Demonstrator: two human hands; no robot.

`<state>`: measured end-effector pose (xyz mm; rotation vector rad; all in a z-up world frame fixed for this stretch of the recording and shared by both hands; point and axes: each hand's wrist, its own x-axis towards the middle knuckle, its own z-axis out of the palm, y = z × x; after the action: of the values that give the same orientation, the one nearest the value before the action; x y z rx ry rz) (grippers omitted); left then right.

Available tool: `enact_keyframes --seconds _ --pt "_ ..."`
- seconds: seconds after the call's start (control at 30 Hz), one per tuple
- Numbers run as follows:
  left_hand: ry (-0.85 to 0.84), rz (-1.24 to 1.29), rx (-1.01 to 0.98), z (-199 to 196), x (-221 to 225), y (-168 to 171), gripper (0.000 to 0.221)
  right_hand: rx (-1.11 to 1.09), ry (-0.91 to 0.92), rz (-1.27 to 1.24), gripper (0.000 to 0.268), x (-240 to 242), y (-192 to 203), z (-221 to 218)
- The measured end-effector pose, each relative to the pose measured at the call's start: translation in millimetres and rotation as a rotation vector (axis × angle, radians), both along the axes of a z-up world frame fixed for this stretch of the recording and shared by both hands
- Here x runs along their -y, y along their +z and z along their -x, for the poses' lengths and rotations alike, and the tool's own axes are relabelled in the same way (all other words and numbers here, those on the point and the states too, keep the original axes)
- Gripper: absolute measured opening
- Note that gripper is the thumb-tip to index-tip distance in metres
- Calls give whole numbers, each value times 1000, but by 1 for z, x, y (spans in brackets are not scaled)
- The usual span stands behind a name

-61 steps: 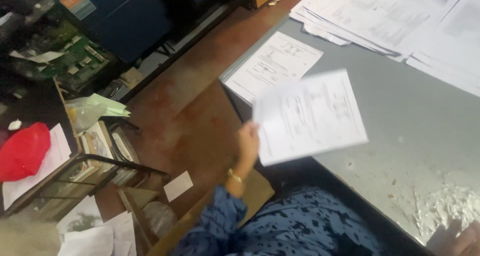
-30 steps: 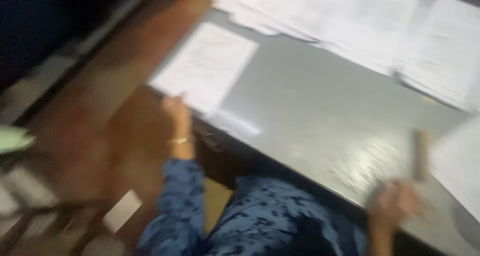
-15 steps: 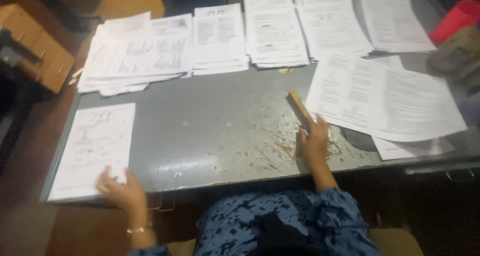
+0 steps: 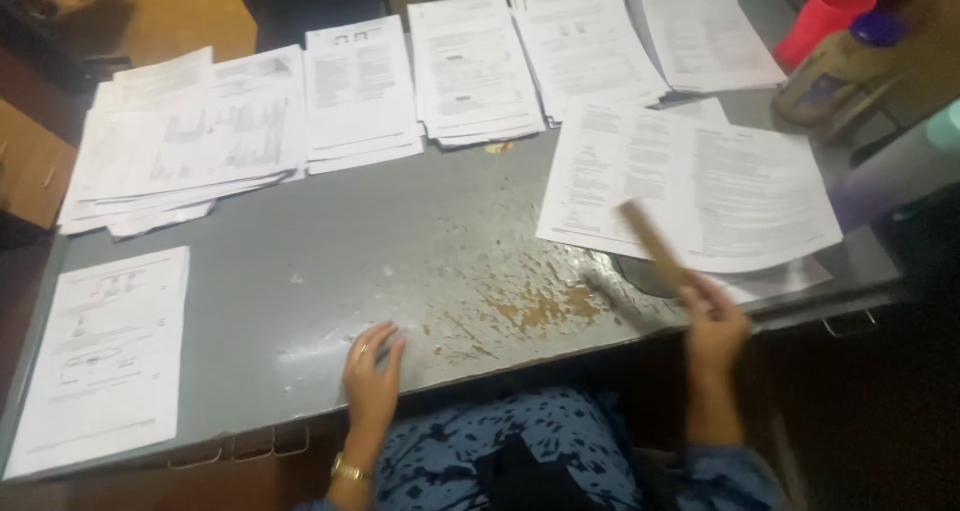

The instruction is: Sorting and organizing printed documents on a desk

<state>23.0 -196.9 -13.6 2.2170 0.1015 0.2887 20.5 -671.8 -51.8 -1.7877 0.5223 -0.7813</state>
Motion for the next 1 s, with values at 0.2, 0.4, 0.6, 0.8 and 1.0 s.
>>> enact_keyframes --seconds 0.2,0.4,0.6,0.8,1.0 --pt "-260 -4 -84 -93 141 6 55 368 -458 317 39 103 17 54" --pt "-201 -341 -455 -151 295 59 127 200 -654 601 37 119 22 65" --pt "-60 -572 -504 -232 325 -60 164 -5 -769 823 32 133 11 75" --pt "-15 -591 -531 -218 324 -24 139 92 -499 766 31 120 -3 40" --pt "-54 -553 -297 -185 293 3 106 -75 -245 676 50 119 -56 10"
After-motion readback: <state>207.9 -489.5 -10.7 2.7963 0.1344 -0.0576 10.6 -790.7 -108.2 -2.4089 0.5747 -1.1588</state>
